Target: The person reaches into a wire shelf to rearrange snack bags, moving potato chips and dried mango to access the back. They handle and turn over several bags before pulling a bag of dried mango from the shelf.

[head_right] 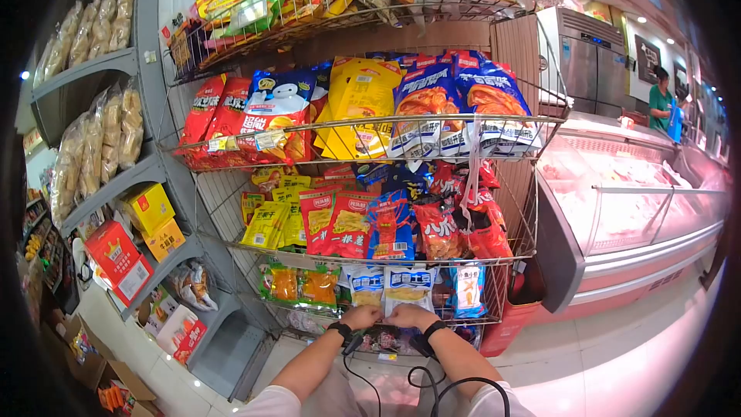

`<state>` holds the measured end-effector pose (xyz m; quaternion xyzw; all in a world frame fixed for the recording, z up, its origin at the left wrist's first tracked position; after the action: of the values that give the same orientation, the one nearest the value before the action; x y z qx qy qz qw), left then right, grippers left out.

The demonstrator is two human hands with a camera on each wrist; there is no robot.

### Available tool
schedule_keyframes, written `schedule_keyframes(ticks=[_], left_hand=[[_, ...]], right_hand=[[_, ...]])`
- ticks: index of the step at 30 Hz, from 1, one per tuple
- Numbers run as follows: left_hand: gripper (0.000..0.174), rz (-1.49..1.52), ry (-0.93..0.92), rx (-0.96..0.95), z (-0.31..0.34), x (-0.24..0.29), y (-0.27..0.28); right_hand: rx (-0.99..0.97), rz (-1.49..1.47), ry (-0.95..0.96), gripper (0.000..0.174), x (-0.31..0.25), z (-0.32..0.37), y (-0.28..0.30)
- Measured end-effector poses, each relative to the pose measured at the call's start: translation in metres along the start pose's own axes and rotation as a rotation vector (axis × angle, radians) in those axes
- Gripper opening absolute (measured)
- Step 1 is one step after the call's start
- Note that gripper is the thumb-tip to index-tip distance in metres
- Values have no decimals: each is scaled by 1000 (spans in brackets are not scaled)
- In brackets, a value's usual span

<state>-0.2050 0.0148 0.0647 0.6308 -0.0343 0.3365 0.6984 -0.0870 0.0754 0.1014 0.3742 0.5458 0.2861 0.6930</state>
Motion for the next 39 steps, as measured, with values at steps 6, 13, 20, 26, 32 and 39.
schedule_keyframes(ticks=[6,13,20,26,32,39], left_hand=[[39,-69,-4,-16,23,15,6],[50,-47,60,27,24,8,0],[50,1,58,47,44,17,7],[44,-23,-17,140,55,30,9],[45,-140,-81,260,64,39,8],[38,-310,-158,315,78,47,3]], right_hand=[[-45,12,10,66,-14,10,-4],[-58,-149,20,50,13,1,-19],[-3,-151,40,43,18,-3,-20],[17,-182,19,43,7,15,-20],[-39,-76,53,50,5,10,-30],[-27,-94,52,51,14,4,-37]])
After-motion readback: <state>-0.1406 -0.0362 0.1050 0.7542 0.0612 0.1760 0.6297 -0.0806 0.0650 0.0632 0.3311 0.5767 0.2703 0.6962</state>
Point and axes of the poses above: each hand's wrist, its own z-axis away from the middle knuckle, its own y-axis out of the back of the hand, x = y × z, the point moved 10 cm from there along -z, towards the middle knuckle, and after that the axes turned 11 degrees about y, right-handed, at the moved point
